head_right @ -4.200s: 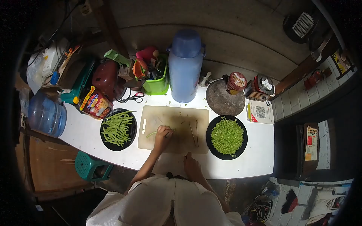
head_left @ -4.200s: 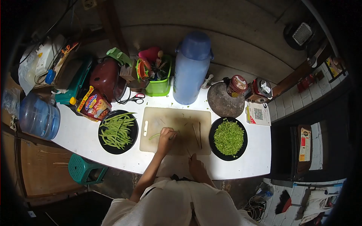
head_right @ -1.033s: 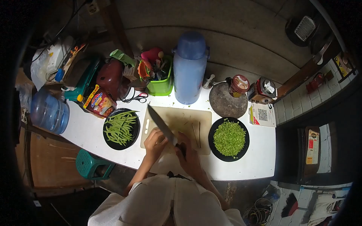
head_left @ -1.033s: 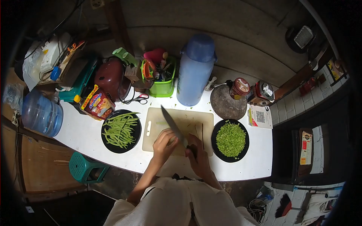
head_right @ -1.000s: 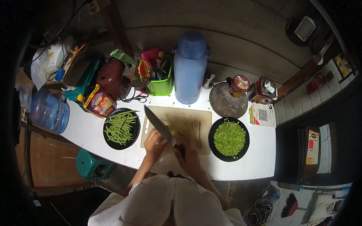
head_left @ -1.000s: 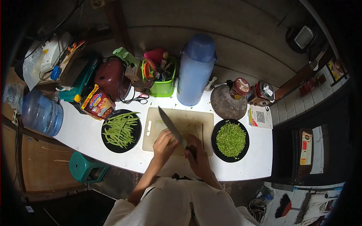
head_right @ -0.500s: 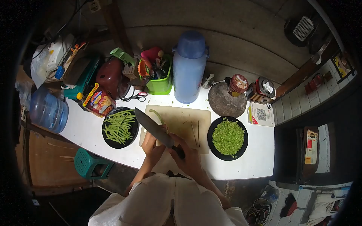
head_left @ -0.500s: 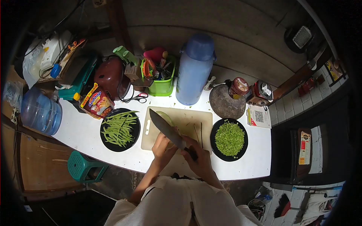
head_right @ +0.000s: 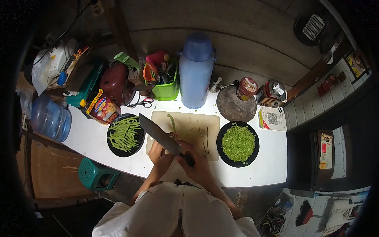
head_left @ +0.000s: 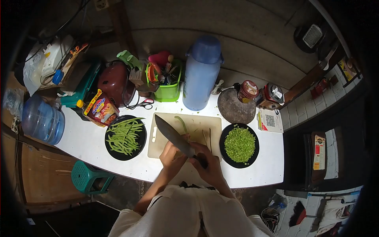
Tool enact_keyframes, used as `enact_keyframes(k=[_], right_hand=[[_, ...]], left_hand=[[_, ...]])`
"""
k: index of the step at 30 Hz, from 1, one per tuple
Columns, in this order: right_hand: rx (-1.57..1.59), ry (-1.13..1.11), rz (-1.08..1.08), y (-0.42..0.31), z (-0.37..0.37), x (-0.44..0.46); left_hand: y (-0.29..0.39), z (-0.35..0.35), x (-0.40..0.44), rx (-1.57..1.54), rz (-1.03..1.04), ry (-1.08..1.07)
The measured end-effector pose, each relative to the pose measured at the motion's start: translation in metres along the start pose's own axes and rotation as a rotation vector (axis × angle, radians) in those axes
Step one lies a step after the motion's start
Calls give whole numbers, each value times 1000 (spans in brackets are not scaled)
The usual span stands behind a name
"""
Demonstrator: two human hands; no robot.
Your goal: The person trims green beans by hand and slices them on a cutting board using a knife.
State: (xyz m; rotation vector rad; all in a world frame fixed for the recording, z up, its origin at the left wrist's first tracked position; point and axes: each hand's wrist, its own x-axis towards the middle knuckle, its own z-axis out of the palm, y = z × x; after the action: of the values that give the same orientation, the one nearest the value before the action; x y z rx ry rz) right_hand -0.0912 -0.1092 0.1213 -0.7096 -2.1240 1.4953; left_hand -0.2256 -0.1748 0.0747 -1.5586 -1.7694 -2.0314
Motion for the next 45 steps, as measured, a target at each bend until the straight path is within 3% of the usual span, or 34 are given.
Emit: enact_keyframes(k=[6, 9, 27, 36, 45], right_hand=[[74, -88, 35, 8, -1, 3], [63, -111, 29, 4, -2, 5], [251, -121, 59, 25, 7, 10], [569, -122, 294, 19, -1, 18], [581, -150, 309, 29, -12, 24]], left_hand=[[4, -2, -2, -1, -63, -4], [0, -2, -2, 28, 0, 12], [-8, 0, -6, -20, 2, 79], [-1, 4, -3, 18, -59, 117], [8, 3, -9, -215, -86, 99]])
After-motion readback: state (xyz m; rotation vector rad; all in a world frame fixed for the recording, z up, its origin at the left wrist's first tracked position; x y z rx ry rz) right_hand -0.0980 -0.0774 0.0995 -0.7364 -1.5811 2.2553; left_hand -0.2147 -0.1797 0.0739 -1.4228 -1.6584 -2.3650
